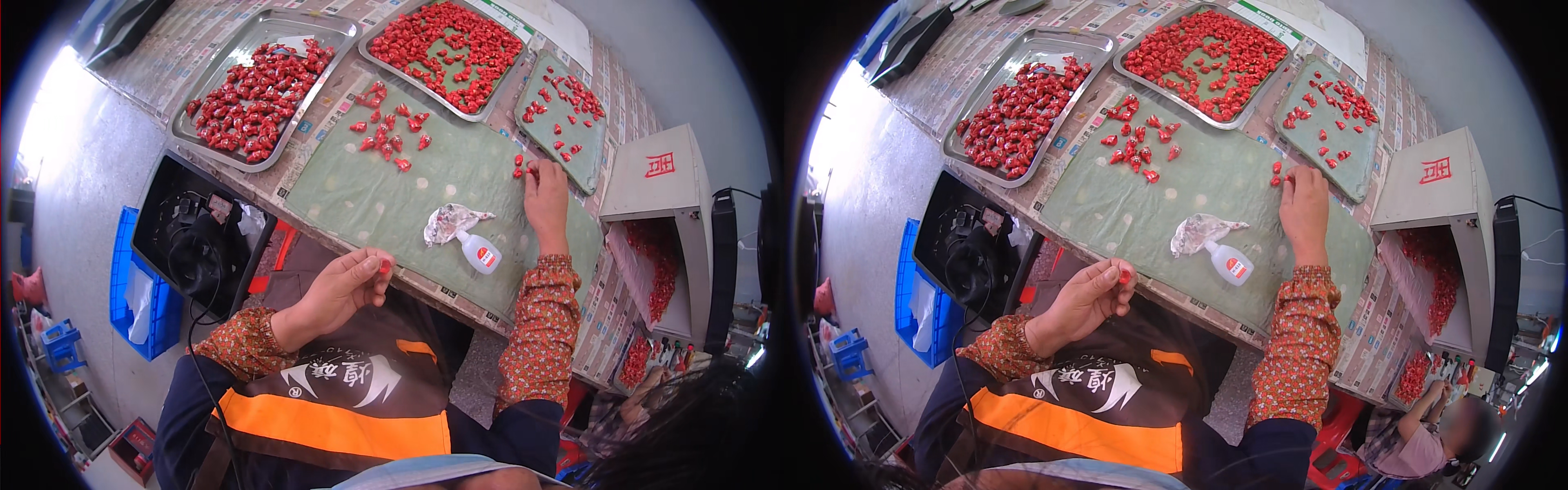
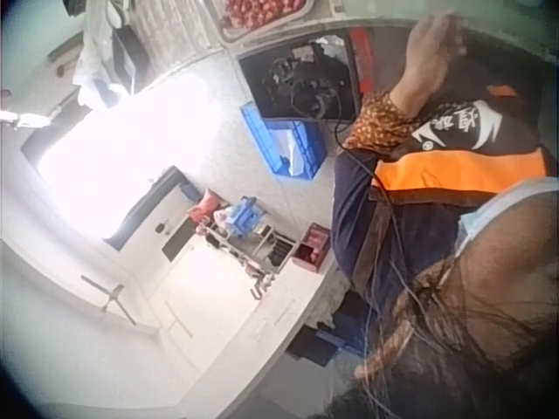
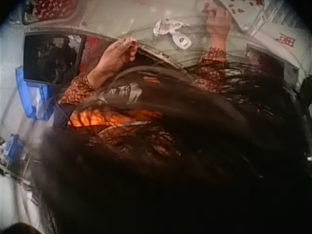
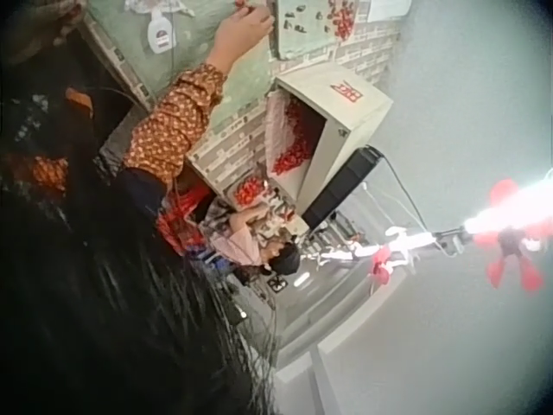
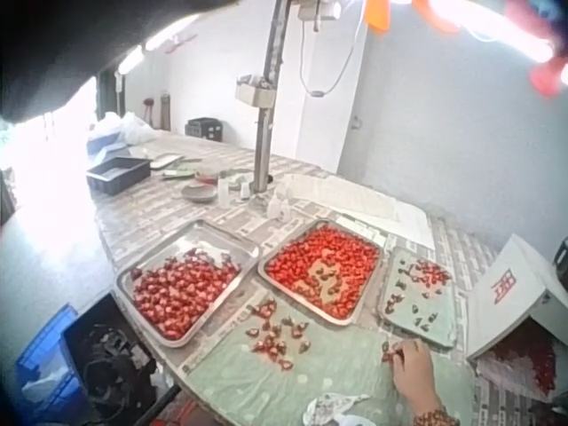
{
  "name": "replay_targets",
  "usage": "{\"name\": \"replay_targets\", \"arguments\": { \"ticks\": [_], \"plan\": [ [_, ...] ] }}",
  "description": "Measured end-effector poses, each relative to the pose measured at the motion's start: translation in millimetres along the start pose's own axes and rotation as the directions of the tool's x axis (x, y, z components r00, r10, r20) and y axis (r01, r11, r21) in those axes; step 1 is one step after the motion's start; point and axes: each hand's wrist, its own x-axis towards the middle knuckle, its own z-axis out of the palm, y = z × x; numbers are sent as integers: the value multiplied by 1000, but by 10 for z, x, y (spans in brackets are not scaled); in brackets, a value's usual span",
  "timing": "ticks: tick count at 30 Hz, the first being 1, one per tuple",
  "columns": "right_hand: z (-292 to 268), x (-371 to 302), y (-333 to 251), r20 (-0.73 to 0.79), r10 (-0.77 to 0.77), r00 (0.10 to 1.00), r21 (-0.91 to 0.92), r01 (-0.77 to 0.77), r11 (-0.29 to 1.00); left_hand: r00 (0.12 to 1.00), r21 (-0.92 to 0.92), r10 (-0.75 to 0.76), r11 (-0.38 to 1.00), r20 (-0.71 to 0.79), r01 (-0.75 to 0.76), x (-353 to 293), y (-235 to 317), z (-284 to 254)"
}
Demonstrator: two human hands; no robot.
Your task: The person glues small red plastic components together with a glue bottle, assembling them into a finished toy.
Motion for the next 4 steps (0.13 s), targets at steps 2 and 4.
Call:
{"name": "replay_targets", "arguments": {
  "ticks": [2,4],
  "plan": [
    [-89,-48,-94,79,143,987,136,-153,979,1000,-13,5,1000,21,-5,1,-3,-10],
    [-225,-141,-172,265,344,901,245,-408,880,998,-19,14,1000,65,-13,0,-13,-47]
  ]
}}
